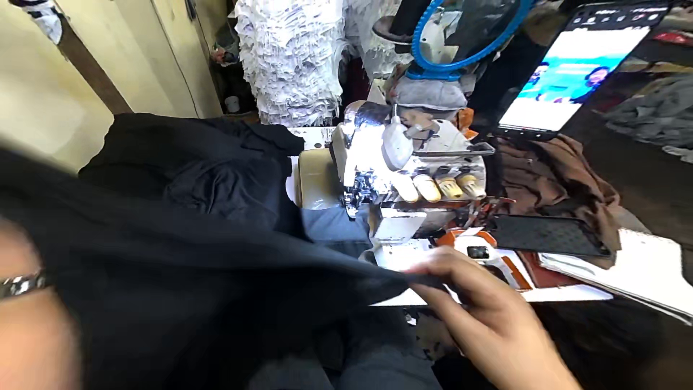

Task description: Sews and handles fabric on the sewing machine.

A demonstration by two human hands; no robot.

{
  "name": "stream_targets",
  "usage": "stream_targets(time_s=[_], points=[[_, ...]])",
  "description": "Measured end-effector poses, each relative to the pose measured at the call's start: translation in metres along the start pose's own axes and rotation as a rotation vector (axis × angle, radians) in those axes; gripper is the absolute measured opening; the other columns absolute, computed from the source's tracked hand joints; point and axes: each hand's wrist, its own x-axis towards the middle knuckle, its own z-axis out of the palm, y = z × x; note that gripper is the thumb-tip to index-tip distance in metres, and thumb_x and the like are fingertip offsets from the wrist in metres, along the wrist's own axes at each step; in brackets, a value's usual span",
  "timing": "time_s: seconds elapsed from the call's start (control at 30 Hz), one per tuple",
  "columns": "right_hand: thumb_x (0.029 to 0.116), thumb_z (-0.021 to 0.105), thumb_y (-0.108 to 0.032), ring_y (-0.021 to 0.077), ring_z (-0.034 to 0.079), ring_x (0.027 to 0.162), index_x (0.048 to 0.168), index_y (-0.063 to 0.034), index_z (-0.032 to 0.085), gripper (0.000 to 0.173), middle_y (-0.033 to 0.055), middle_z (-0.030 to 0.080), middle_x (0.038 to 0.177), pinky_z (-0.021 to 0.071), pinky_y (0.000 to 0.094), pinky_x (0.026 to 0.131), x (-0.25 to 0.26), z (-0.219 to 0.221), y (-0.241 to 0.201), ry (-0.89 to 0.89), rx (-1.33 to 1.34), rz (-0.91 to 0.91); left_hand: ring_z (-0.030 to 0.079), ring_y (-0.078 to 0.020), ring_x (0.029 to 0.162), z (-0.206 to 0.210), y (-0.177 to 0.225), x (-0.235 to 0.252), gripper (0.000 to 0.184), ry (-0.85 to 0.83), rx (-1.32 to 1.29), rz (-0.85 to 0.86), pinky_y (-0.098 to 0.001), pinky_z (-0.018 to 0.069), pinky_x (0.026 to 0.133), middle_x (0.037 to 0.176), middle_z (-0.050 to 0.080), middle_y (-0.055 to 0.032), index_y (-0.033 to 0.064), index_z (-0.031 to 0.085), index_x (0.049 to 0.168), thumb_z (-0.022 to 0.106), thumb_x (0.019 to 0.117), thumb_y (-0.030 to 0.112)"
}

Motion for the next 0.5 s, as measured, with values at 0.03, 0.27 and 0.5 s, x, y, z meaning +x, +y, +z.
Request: stream_targets(time_s=[0.03,0.27,0.5], points=[[0.0969,0.062,-0.021,-0.0049,0.065,0.089,0.101,-0.0159,0.073,0.013,-0.0090,0.071,0.095,0.0549,0.0139,0.079,0.002,0.010,0.011,0.043,0.000,0.084,0.058,-0.0238,0.117,0.024,-0.009,0.047,0.036,-0.122,0.210,0.141,-0.0353,0.0481,0.101,0.125,0.058,-0.0231,-0.0119,0.049,0.132,0.041,0.1062,0.012],[0.0977,0.060,-0.025,-0.0054,0.066,0.084,0.100,-0.0131,0.076,0.020,-0.0080,0.073,0.090,0.0553,0.0142,0.076,0.012,0.040,0.044,0.089,0.065,0.344,0.057,-0.0426,0.126,0.151,0.044,0.022,0.037,-0.829,0.265,0.362,-0.0642,0.0474,0.102,0.137,0.060,-0.0213,0.0033,0.067,0.129,0.061,0.0929,-0.001],[0.0989,0.062,-0.022,-0.0006,0.068,0.086,0.108,-0.0161,0.064,0.011,-0.0078,0.071,0.094,0.0580,0.0170,0.076,0.027,0.038,0.030,0.176,0.201,0.273,0.069,-0.0098,0.100,0.187,0.122,-0.102,0.029,-0.943,-0.384,0.452,-0.0331,0.0566,0.090,0.103,0.073,0.0002,0.0107,0.074,0.112,0.060,0.1019,0.034]])
